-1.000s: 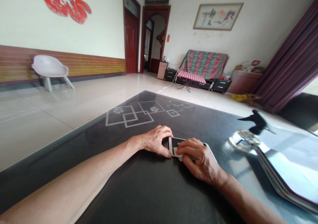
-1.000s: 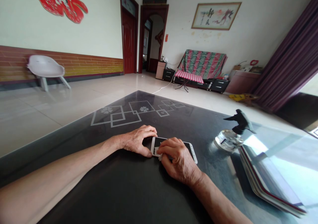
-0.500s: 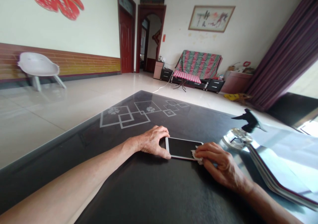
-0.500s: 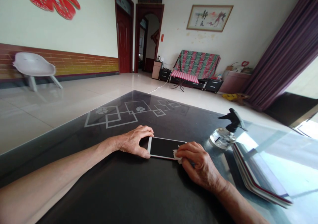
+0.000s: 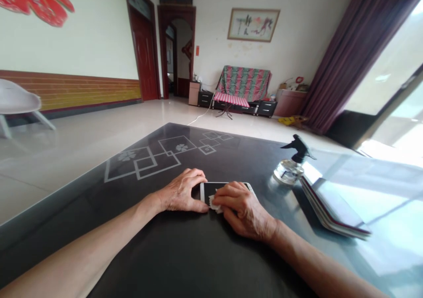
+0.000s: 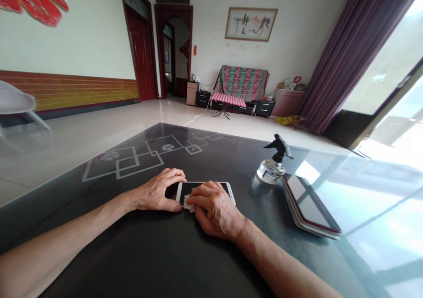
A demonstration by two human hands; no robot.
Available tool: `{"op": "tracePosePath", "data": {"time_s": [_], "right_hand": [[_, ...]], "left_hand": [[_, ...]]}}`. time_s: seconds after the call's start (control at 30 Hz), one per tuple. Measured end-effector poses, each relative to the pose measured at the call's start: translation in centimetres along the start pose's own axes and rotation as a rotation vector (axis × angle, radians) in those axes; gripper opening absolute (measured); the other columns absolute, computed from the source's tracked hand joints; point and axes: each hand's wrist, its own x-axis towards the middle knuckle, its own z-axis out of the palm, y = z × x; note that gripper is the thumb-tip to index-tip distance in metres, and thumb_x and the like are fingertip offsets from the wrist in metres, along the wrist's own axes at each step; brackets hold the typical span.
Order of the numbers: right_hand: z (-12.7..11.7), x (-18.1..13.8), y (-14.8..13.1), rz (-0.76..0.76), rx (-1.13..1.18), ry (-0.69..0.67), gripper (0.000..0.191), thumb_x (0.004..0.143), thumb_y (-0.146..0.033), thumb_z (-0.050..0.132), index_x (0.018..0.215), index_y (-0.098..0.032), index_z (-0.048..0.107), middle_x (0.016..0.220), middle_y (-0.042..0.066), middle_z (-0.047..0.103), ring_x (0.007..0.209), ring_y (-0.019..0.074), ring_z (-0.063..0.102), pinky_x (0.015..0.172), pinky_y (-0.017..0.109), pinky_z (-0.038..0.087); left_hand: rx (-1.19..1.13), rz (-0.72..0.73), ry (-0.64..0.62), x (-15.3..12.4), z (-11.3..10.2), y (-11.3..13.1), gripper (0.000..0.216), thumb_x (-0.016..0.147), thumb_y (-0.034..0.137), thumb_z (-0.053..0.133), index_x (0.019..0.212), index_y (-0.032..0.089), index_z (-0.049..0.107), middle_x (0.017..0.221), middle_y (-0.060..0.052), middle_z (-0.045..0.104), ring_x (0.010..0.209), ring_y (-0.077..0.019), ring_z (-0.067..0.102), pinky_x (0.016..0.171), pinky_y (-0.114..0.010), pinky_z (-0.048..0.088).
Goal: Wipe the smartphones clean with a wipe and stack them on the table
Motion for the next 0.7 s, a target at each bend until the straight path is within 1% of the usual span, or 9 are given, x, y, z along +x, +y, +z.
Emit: {"op": "tracePosePath", "data": {"time_s": [0.1,0.23,0.37,0.5,0.6,0.7], "right_hand": [[0.1,-0.6,0.2,0.021,0.014,0.050,0.023,0.077,-0.011,0.052,0.091,-0.021,0.068,0.095,0.003,0.068,0.085,0.0180,0.056,0.081,0.036,0.039],[-0.5,-1.8,1.2,0.058,0.021,0.085,0.022,0.073,-0.009,0.054,0.084,-0.021,0.068,0.092,0.001,0.068,0.082,0.0171,0.056,0.080,0.035,0.039],[-1.6,-2.7,2.7,0.081,0.016,0.106,0.022,0.073,-0.008,0.053,0.082,-0.020,0.069,0.090,0.002,0.068,0.082,0.0168,0.057,0.079,0.034,0.039],[-2.5,-3.2,3.9,0.077,0.004,0.089,0.022,0.073,-0.008,0.052,0.079,-0.020,0.069,0.088,0.002,0.068,0.079,0.0164,0.057,0.078,0.033,0.039],[-2.7,-3.4,4.5,0.083,-0.020,0.092,0.022,0.073,-0.008,0.053,0.079,-0.020,0.070,0.086,0.002,0.068,0.079,0.0164,0.057,0.078,0.033,0.039],[-2.5,-3.7,5.2,0.129,-0.067,0.121,0.021,0.076,-0.010,0.053,0.081,-0.020,0.070,0.087,0.003,0.068,0.079,0.0166,0.057,0.078,0.033,0.040]], "left_hand": [[0.013,-0.010,0.003,-0.1,-0.1,0.2,0.059,0.066,0.049,0.073,0.116,0.022,0.055,0.122,-0.006,0.051,0.108,-0.0259,0.049,0.096,-0.038,0.041],[0.030,-0.009,-0.018,-0.1,-0.4,0.6,0.057,0.067,0.045,0.074,0.114,0.021,0.055,0.122,-0.006,0.051,0.109,-0.0251,0.049,0.097,-0.037,0.041],[0.059,-0.013,-0.041,-0.1,-0.5,0.8,0.055,0.067,0.042,0.073,0.114,0.019,0.055,0.122,-0.007,0.050,0.109,-0.0246,0.048,0.097,-0.036,0.041],[0.069,-0.011,-0.039,0.0,-0.5,0.9,0.054,0.067,0.040,0.072,0.113,0.018,0.054,0.122,-0.007,0.050,0.109,-0.0246,0.048,0.097,-0.036,0.041],[0.070,0.001,-0.042,0.1,-0.5,0.9,0.052,0.066,0.036,0.072,0.111,0.018,0.054,0.118,-0.007,0.052,0.107,-0.0244,0.050,0.096,-0.036,0.042],[0.070,0.009,-0.025,0.0,-0.5,0.8,0.051,0.063,0.032,0.072,0.109,0.019,0.054,0.116,-0.006,0.052,0.106,-0.0241,0.050,0.096,-0.036,0.043]]}}
